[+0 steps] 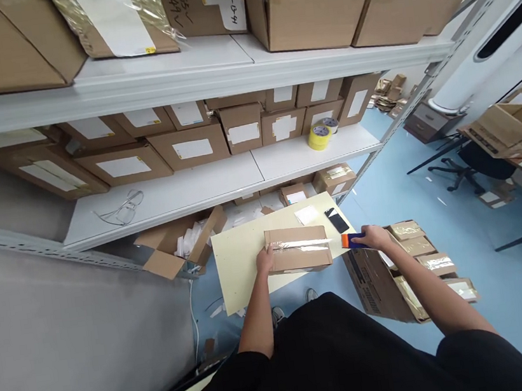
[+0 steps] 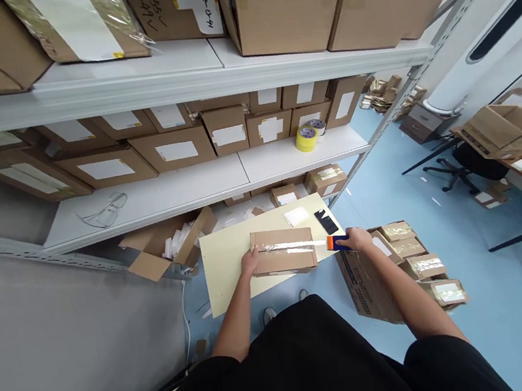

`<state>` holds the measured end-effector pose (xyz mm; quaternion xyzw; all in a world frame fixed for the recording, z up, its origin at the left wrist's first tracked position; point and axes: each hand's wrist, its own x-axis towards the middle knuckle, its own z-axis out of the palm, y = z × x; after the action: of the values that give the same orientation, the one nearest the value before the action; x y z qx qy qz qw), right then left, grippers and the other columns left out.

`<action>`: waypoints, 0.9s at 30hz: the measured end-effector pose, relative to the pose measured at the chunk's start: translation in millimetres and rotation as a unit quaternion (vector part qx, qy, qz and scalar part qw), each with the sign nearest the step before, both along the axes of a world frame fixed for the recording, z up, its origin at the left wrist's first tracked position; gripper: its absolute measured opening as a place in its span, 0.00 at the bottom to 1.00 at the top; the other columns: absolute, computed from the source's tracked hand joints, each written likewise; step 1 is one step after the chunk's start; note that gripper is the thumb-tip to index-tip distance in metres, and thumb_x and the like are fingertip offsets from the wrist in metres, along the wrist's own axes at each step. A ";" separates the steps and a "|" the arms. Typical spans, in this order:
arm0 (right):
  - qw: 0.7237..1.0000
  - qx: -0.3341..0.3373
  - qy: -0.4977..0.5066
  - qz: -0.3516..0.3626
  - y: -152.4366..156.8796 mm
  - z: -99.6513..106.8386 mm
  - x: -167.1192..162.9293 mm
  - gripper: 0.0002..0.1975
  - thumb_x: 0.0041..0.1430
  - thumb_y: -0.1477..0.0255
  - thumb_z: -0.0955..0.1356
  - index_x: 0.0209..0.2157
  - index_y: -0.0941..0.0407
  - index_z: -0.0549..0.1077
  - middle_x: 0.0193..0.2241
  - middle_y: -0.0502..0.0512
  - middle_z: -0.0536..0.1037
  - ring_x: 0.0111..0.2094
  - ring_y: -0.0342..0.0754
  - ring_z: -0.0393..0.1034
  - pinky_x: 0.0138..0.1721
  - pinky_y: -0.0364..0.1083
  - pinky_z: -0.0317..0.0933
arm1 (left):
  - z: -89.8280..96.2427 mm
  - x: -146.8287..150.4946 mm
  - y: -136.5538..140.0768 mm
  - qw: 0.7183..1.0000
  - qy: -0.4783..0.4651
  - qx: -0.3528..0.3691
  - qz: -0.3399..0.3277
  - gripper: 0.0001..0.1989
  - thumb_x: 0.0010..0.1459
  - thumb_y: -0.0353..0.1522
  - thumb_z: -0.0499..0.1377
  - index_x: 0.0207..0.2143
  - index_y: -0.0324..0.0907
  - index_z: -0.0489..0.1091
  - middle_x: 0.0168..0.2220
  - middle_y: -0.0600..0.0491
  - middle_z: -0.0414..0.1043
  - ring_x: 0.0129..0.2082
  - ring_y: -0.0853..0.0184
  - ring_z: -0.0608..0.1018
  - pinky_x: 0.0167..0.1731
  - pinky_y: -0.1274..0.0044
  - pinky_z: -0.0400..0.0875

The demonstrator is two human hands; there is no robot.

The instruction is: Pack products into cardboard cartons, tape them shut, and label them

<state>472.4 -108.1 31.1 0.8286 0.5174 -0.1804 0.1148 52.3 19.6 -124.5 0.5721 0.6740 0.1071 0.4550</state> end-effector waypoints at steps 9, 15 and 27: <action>0.990 0.097 0.097 0.041 57.7 9.3 -110.3 0.25 0.59 0.45 0.69 0.32 0.54 0.78 0.31 0.56 0.82 0.35 0.51 0.76 0.29 0.43 0.52 | 21.4 -81.6 18.4 0.996 0.042 -0.002 0.084 0.33 0.69 0.51 0.48 0.54 0.33 0.76 0.53 0.34 0.79 0.53 0.52 0.81 0.48 0.71 0.73; 0.984 0.107 0.089 0.115 102.7 47.4 -215.2 0.28 0.59 0.43 0.68 0.36 0.54 0.80 0.38 0.60 0.84 0.41 0.54 0.78 0.33 0.44 0.58 | 67.7 -105.0 35.1 0.993 0.027 0.054 0.098 0.27 0.66 0.49 0.55 0.57 0.41 0.75 0.58 0.44 0.77 0.58 0.57 0.78 0.54 0.76 0.69; 0.973 0.064 0.110 0.193 139.0 71.7 -348.4 0.29 0.56 0.48 0.73 0.46 0.58 0.80 0.46 0.66 0.82 0.48 0.58 0.79 0.42 0.46 0.67 | 89.2 -124.5 1.1 0.995 -0.032 0.074 0.066 0.30 0.70 0.50 0.50 0.58 0.38 0.76 0.58 0.40 0.76 0.62 0.54 0.75 0.58 0.72 0.68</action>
<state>124.0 30.9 102.7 0.6935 0.6878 -0.2114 0.0368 -72.2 20.6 -35.4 0.5544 0.6858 0.2050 0.4246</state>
